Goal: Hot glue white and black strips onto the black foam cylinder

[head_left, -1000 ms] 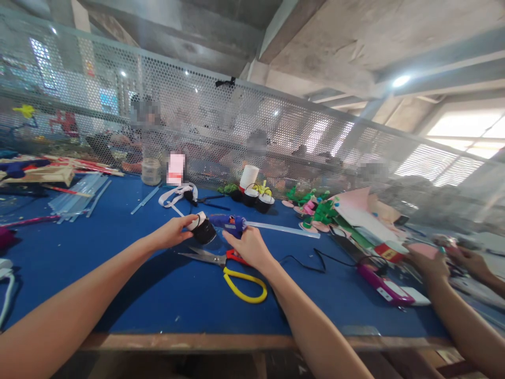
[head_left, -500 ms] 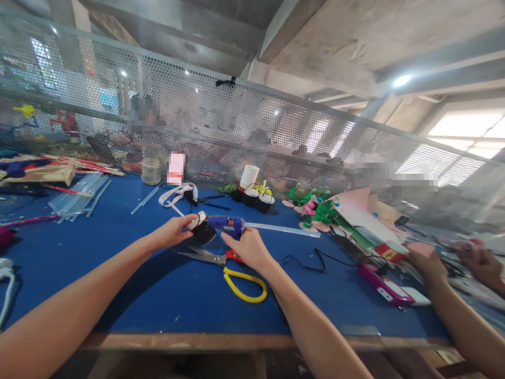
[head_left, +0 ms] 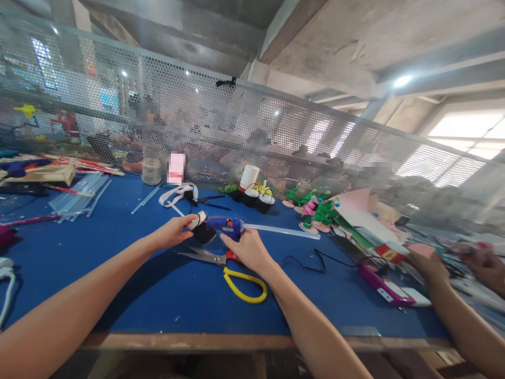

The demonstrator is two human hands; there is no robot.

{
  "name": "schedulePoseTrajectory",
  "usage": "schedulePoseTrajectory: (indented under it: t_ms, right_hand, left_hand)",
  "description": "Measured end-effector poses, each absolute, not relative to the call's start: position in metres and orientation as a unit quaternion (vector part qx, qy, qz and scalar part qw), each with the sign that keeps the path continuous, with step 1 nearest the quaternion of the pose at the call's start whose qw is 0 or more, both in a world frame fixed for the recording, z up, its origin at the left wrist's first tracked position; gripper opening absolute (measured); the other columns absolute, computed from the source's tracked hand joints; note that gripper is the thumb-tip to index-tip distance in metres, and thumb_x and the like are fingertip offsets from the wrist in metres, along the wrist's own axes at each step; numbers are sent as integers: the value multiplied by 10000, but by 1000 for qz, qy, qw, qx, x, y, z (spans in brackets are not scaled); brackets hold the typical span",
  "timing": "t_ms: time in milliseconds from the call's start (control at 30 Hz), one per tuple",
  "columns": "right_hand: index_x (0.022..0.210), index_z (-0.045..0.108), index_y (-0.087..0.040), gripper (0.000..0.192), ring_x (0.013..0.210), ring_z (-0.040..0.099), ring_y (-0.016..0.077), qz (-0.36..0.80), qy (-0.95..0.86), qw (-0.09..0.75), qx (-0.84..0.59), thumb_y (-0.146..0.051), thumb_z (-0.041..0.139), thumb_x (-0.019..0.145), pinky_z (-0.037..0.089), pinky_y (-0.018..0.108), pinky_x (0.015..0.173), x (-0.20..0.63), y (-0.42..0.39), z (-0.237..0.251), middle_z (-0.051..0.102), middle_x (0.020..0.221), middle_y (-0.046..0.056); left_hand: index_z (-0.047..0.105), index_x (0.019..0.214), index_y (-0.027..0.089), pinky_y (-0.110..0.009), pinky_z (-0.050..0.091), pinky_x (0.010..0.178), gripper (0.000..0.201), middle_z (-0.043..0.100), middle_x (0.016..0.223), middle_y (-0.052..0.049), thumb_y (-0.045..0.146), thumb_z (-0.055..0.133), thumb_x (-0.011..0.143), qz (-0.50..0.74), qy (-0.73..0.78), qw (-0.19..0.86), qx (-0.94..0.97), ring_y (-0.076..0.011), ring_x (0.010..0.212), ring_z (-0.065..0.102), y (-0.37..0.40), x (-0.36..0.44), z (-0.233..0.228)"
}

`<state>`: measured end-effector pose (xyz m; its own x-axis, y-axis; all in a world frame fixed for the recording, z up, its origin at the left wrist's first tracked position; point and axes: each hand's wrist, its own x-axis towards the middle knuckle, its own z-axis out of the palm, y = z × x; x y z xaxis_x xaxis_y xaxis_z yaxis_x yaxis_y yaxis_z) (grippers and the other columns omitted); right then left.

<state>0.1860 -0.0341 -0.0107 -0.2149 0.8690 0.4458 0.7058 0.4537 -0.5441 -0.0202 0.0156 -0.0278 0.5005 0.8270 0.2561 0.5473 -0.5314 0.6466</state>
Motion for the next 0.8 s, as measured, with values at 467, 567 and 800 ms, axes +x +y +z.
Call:
schedulePoseTrajectory:
  t_ms: [467,567,800]
  right_hand:
    - [617,576,-163,184,449,520,143,124,-783,314,-522,-274,488,735,388,224,470,177,-40,-13,491,398,-14]
    - [616,576,-163,183,451,523,143,126,-786,315,-517,-273,489,735,390,224,470,177,-40,-14,492,397,-14]
    - [589,567,-171,176,414,525,138,155,-769,341,-518,-270,497,716,405,221,459,181,-39,-11,494,377,-25]
  left_hand:
    - [509,1052,134,-290,399,816,418,636,973,-60,162,463,637,293,416,241,827,-205,903,562,18,-20,-31]
    - [497,1076,116,-302,382,849,446,622,1022,-83,169,472,634,299,417,241,824,-215,942,552,18,-20,-31]
    - [459,1140,108,-309,379,867,491,609,1061,-88,188,464,656,292,406,269,823,-212,967,551,19,-21,-33]
